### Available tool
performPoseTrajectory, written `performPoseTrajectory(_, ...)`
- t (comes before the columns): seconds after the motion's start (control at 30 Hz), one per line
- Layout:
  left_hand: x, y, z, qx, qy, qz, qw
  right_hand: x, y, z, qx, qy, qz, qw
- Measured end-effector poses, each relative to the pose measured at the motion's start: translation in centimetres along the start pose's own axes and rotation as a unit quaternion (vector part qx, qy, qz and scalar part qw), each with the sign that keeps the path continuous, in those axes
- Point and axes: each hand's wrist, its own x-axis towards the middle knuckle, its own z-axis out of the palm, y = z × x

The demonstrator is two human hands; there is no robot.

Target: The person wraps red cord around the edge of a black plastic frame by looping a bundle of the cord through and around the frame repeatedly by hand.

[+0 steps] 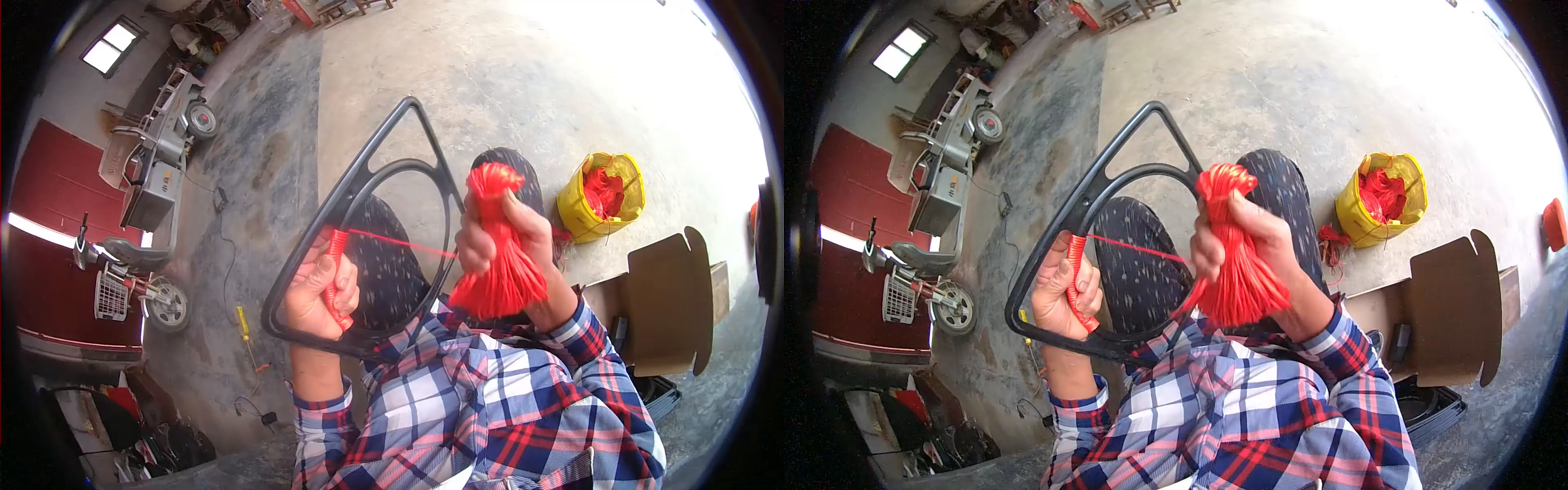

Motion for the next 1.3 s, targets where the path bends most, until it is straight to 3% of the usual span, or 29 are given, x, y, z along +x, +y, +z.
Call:
performPoseTrajectory(0.1,-0.2,0.1,0.1,-0.011,-0.002,0.011,1.0,1.4,-0.4,-1.6,0.08,0.12,0.008,0.989)
performPoseTrajectory(0.2,-0.6,0.6,0.3,-0.011,-0.029,0.022,0.999,2.2,0.4,-0.5,-0.028,0.195,0.025,0.98)
performPoseTrajectory(0.27,-0.8,0.8,1.0,-0.012,-0.066,0.028,0.997,3.3,1.1,0.3,-0.235,0.172,0.033,0.956)
performPoseTrajectory(0.33,-0.9,0.5,1.5,-0.007,-0.083,0.054,0.995,4.4,1.7,0.3,-0.505,0.14,0.002,0.852)
performPoseTrajectory(0.37,-0.9,0.2,1.8,-0.008,-0.094,0.07,0.993,5.1,1.2,1.1,-0.489,0.153,0.062,0.857)
performPoseTrajectory(0.47,-0.6,-1.7,2.4,-0.032,-0.097,0.089,0.991,7.6,1.6,0.9,-0.341,0.151,0.029,0.927)
performPoseTrajectory(0.57,-0.9,-4.6,1.8,-0.003,-0.057,0.098,0.994,8.7,2.5,0.4,-0.082,0.118,0.028,0.989)
performPoseTrajectory(0.63,-1.2,-5.3,1.6,-0.013,-0.05,0.093,0.994,8.7,3.1,-0.2,0.06,0.088,0.025,0.994)
performPoseTrajectory(0.73,-1.4,-5.5,1.5,-0.03,-0.042,0.103,0.993,8.4,3.0,3.0,0.084,0.123,-0.012,0.989)
performPoseTrajectory(0.9,-1.9,-6.0,1.0,-0.028,-0.061,0.096,0.993,8.7,1.7,2.3,0.195,0.004,-0.045,0.98)
performPoseTrajectory(1.03,-1.8,-6.2,0.9,-0.023,-0.063,0.093,0.993,8.6,1.0,2.9,0.289,0.061,-0.084,0.952)
performPoseTrajectory(1.17,-2.0,-6.6,0.8,-0.027,-0.06,0.094,0.993,9.0,1.3,2.3,0.267,0.068,-0.078,0.958)
performPoseTrajectory(1.3,-2.0,-6.7,0.6,-0.033,-0.072,0.097,0.992,8.7,2.9,2.5,0.15,-0.041,-0.016,0.988)
